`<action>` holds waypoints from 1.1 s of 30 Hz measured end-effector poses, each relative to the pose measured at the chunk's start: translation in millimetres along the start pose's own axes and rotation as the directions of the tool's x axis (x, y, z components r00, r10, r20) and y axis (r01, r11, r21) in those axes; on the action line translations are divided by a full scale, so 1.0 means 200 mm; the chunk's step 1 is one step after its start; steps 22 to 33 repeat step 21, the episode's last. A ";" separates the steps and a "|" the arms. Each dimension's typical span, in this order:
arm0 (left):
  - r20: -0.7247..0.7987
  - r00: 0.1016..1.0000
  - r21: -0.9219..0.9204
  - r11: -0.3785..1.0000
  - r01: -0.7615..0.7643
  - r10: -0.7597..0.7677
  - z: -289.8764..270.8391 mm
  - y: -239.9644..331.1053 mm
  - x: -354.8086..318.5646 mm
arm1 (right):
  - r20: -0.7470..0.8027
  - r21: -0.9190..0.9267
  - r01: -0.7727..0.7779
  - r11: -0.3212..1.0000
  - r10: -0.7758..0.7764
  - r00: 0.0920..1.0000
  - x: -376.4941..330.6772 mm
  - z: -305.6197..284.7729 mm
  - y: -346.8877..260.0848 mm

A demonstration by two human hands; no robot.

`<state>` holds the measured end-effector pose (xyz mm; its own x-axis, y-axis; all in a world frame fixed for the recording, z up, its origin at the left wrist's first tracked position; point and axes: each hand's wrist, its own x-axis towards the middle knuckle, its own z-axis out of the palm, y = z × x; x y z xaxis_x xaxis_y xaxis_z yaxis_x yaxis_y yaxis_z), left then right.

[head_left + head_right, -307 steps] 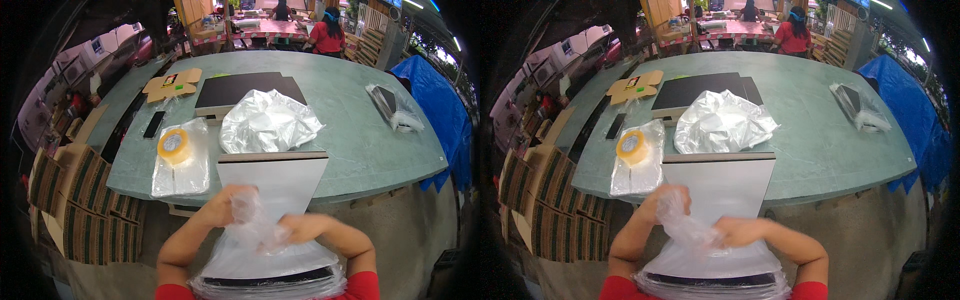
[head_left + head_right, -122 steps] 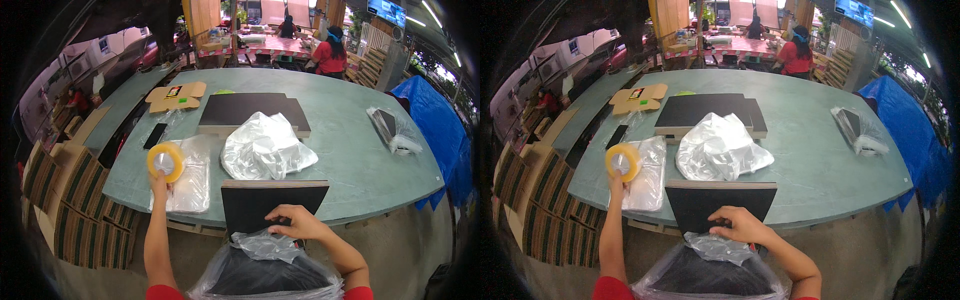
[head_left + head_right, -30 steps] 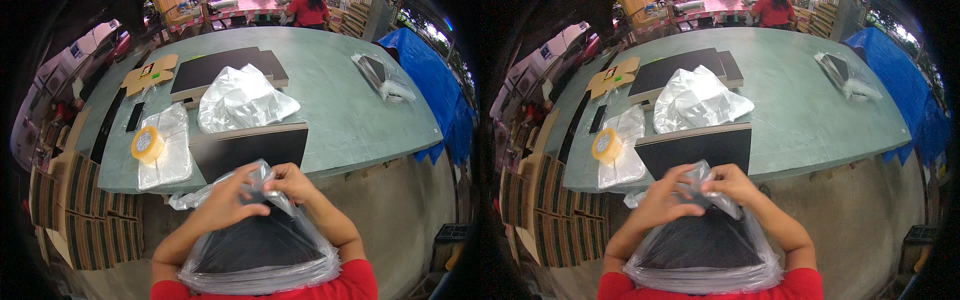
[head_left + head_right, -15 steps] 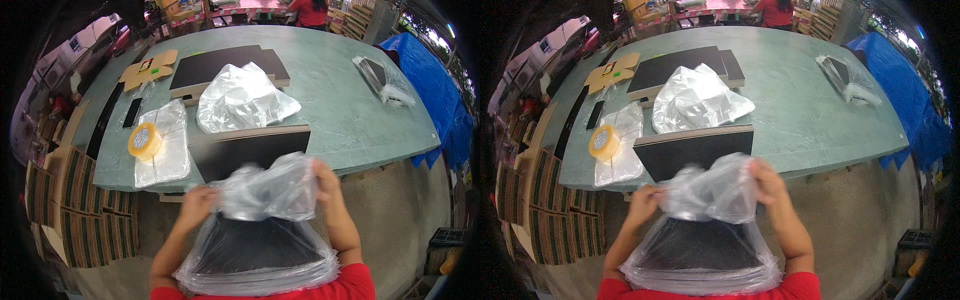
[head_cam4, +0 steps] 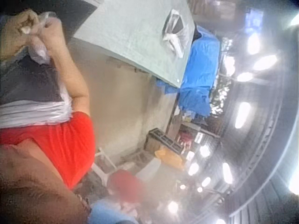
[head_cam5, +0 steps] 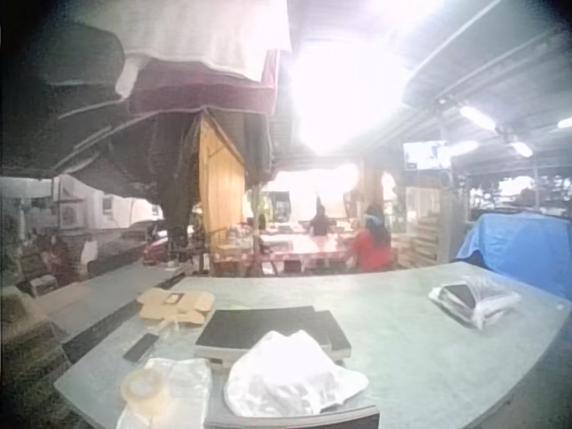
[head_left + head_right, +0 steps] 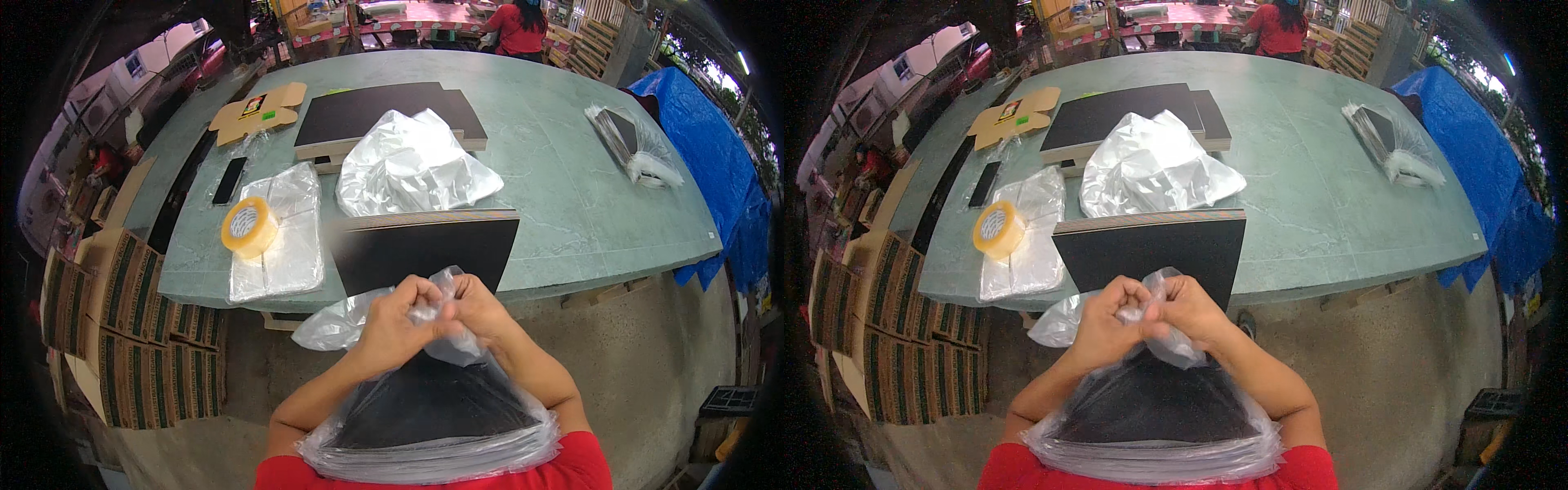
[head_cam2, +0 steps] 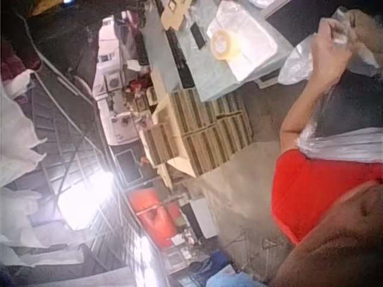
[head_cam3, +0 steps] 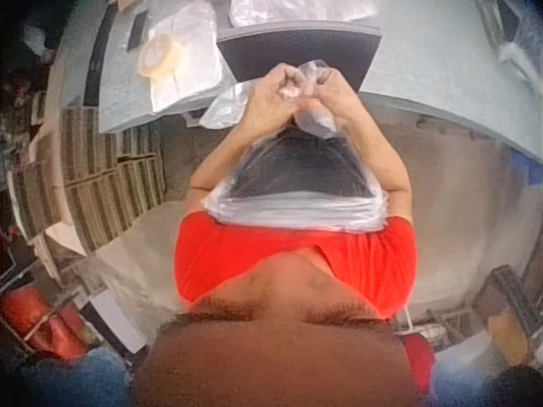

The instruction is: The person places items into plastic bags, smooths the plastic, and stacks the bagged items on top of one another on a work table.

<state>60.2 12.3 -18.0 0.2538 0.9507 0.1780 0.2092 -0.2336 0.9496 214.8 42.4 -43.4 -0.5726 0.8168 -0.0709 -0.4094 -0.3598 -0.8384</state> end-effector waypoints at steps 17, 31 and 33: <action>-0.739 0.672 0.056 0.998 -0.024 0.058 -0.52 -0.01 -0.21 | 0.038 -0.055 -0.052 0.997 0.055 0.998 -0.22 -0.20 -0.09; 0.058 0.922 0.217 0.897 -0.386 0.383 -0.28 0.06 -0.11 | 0.162 0.013 -0.020 1.000 0.017 0.987 -0.13 0.10 -0.14; 0.058 0.922 0.217 0.897 -0.386 0.383 -0.28 0.06 -0.11 | 0.162 0.013 -0.020 1.000 0.017 0.987 -0.13 0.10 -0.14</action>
